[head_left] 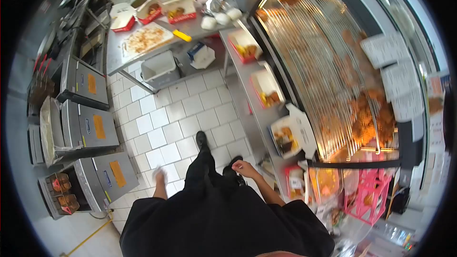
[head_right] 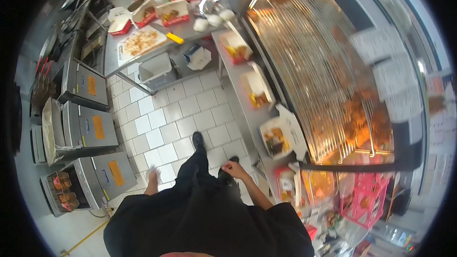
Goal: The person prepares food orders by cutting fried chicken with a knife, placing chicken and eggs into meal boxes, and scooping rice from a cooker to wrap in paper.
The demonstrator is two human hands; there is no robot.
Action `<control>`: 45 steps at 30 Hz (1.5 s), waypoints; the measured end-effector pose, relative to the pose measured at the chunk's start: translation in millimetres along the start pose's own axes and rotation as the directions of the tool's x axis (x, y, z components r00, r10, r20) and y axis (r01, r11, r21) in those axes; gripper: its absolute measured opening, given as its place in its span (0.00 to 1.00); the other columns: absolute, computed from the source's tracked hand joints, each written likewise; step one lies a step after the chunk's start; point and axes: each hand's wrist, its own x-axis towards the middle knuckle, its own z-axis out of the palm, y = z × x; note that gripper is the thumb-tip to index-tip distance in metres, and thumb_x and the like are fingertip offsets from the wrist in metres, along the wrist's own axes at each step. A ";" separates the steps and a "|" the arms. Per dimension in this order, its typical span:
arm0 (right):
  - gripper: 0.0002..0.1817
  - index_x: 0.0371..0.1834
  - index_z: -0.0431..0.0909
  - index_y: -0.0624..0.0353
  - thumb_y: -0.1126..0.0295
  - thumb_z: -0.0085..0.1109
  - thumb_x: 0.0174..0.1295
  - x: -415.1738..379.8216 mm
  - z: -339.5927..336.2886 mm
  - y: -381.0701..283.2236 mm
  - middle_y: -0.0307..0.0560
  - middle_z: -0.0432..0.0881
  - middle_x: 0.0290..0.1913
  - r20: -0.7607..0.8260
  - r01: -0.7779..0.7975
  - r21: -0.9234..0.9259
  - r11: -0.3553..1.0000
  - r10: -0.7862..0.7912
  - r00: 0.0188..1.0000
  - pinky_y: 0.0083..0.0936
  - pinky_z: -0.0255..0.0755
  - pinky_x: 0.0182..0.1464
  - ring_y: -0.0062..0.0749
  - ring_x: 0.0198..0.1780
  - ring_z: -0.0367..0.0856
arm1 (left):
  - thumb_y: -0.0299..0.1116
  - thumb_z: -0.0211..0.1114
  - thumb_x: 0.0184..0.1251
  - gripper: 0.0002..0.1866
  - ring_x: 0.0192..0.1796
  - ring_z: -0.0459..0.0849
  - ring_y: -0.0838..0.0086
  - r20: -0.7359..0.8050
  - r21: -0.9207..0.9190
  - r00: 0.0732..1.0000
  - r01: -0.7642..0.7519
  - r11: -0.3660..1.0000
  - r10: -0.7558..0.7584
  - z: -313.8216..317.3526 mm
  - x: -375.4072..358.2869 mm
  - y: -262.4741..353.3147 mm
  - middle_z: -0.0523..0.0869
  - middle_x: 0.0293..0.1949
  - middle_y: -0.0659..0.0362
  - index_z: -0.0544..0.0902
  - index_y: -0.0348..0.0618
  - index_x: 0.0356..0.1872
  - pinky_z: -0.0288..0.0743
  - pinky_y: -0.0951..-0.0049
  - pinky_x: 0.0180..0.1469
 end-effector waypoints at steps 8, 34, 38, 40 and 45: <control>0.12 0.45 0.82 0.58 0.62 0.63 0.69 205.7 -9.7 -82.8 0.41 0.86 0.34 -0.150 0.091 -0.169 0.981 -0.117 0.982 0.25 0.78 0.37 0.23 0.31 0.83 | 0.44 0.55 0.73 0.16 0.49 0.83 0.56 0.463 0.873 0.869 -0.482 0.079 0.175 -101.1 4.4 25.0 0.84 0.46 0.48 0.80 0.43 0.50 0.78 0.54 0.51; 0.16 0.53 0.77 0.54 0.55 0.51 0.77 679.9 295.5 -700.8 0.39 0.81 0.49 0.550 -0.115 0.691 0.713 -0.417 0.724 0.25 0.73 0.48 0.25 0.47 0.80 | 0.36 0.63 0.75 0.14 0.36 0.86 0.72 0.038 0.083 0.931 -0.365 0.927 0.363 -45.6 360.3 569.7 0.87 0.38 0.55 0.81 0.35 0.50 0.82 0.70 0.39; 0.15 0.50 0.78 0.55 0.56 0.52 0.76 749.6 388.8 -725.1 0.36 0.82 0.46 0.651 -0.050 0.388 0.920 -0.235 0.722 0.20 0.74 0.45 0.21 0.45 0.80 | 0.35 0.64 0.74 0.13 0.37 0.87 0.69 0.012 0.182 0.939 -0.340 0.923 0.343 -88.5 437.3 626.5 0.87 0.39 0.53 0.81 0.34 0.49 0.84 0.69 0.38; 0.14 0.51 0.79 0.55 0.57 0.53 0.76 794.8 431.2 -731.6 0.35 0.83 0.45 0.593 0.004 0.366 0.930 -0.237 0.769 0.20 0.74 0.44 0.20 0.44 0.80 | 0.40 0.62 0.74 0.16 0.39 0.87 0.66 0.148 -0.029 0.953 -0.263 0.964 0.264 -130.1 515.0 636.0 0.87 0.40 0.53 0.81 0.35 0.49 0.83 0.66 0.39; 0.13 0.53 0.79 0.54 0.59 0.55 0.75 885.7 465.2 -790.9 0.35 0.84 0.46 0.290 0.143 0.404 0.903 -0.275 0.916 0.22 0.74 0.44 0.20 0.44 0.80 | 0.41 0.59 0.75 0.16 0.38 0.85 0.66 0.314 0.506 0.931 -0.332 0.796 0.189 -113.8 630.0 750.9 0.86 0.39 0.56 0.80 0.37 0.51 0.81 0.64 0.42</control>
